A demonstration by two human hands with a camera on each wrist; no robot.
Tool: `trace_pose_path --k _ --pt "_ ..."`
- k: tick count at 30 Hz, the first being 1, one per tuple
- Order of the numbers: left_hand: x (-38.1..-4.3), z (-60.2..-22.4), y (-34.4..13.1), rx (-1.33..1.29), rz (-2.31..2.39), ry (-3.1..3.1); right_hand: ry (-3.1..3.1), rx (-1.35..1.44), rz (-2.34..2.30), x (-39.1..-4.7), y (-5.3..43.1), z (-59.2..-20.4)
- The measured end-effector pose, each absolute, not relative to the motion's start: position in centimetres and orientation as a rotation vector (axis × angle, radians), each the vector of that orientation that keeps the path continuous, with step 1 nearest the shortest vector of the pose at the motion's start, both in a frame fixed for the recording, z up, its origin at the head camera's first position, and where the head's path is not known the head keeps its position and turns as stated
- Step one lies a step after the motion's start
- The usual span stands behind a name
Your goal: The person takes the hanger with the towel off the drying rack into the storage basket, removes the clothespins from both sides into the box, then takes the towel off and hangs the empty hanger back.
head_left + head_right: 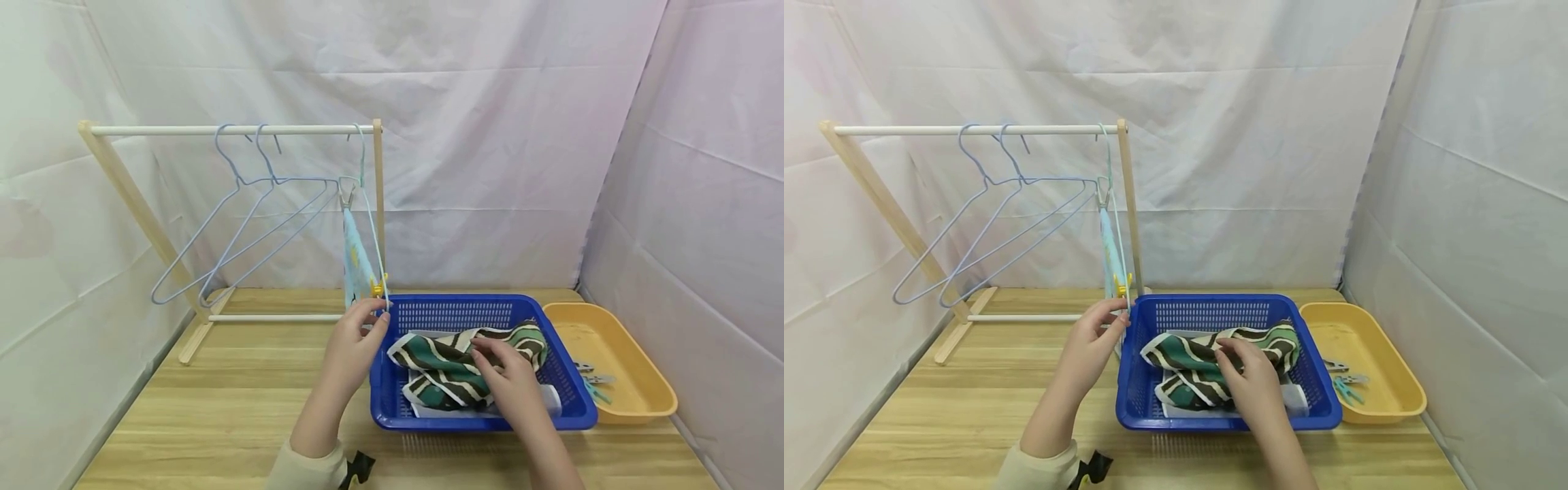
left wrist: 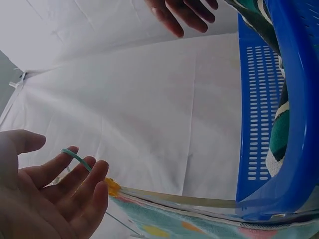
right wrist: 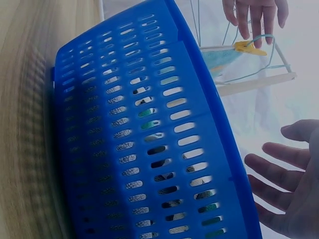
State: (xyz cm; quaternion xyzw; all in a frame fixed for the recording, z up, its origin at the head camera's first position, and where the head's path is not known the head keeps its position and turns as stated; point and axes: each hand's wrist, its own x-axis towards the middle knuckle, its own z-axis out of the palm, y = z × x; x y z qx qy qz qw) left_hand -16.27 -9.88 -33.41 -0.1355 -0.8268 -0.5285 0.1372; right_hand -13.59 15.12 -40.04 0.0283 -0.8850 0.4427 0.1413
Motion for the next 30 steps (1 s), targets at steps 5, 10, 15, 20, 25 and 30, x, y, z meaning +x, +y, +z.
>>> trace_pose_path --k 5,10,15,20,25,30 --pt "-16.3 -33.3 -10.6 -0.327 -1.615 -2.297 -2.553 0.088 1.266 -13.6 14.9 -40.2" --pt "-16.6 -33.4 -11.4 -0.256 -1.715 -2.180 -2.546 0.094 1.264 -13.7 14.8 -40.6" --pt "-16.8 -33.5 -11.7 -0.202 -1.811 -2.093 -2.532 0.106 1.264 -13.7 14.8 -40.8" --pt "-17.0 -33.4 -12.0 -0.116 -1.805 -2.064 -2.522 0.122 1.254 -13.8 14.7 -40.9" --pt "-17.3 -33.4 -12.3 -0.054 -1.762 -2.047 -2.550 0.107 1.261 -13.8 14.6 -41.0" --pt "-17.6 -33.4 -12.2 -0.062 -1.750 -1.979 -2.550 0.108 1.273 -13.9 14.6 -40.9"
